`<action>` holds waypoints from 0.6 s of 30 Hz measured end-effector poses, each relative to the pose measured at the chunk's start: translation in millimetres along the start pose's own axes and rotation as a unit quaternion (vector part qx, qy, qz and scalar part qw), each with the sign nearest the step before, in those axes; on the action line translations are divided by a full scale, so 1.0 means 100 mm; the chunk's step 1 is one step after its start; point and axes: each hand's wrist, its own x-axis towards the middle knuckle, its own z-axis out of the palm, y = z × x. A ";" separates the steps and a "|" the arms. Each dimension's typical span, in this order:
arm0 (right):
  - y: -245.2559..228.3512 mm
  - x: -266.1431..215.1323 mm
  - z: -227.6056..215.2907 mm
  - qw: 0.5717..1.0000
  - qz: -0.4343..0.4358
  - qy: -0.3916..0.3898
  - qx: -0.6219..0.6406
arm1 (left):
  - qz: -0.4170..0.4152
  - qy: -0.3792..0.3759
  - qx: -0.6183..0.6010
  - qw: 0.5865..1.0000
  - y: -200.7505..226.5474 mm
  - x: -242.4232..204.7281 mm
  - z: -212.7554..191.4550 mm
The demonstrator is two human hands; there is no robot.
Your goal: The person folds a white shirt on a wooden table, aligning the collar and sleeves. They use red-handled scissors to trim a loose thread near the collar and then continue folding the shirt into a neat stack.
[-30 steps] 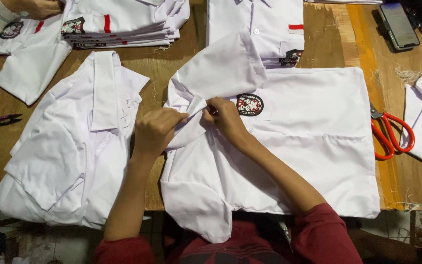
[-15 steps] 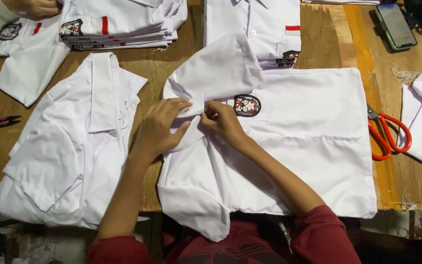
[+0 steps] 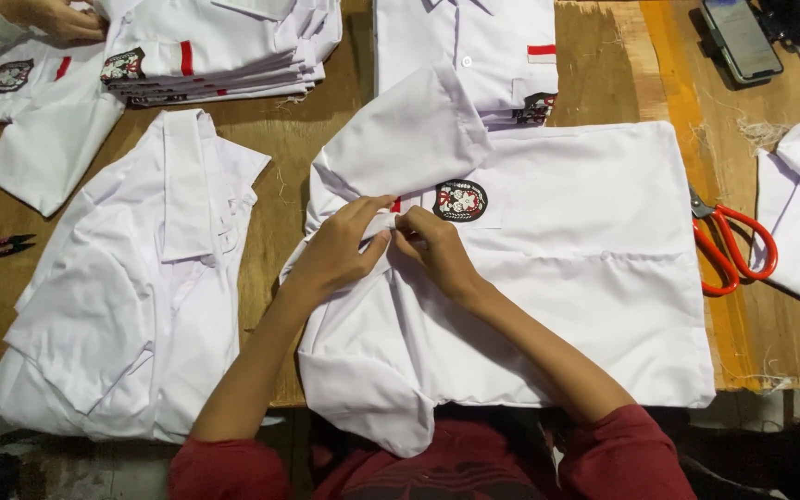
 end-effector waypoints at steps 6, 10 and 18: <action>-0.02 -0.04 -0.02 0.999 -0.018 0.021 -0.015 | -0.013 0.046 0.043 0.998 -0.08 -0.09 0.19; -0.04 -0.04 0.00 0.998 -0.043 0.038 -0.022 | -0.002 0.113 0.021 0.993 0.02 -0.06 0.20; -0.01 -0.04 0.06 0.995 -0.070 0.054 -0.039 | -0.060 0.146 -0.024 0.987 0.13 -0.11 0.24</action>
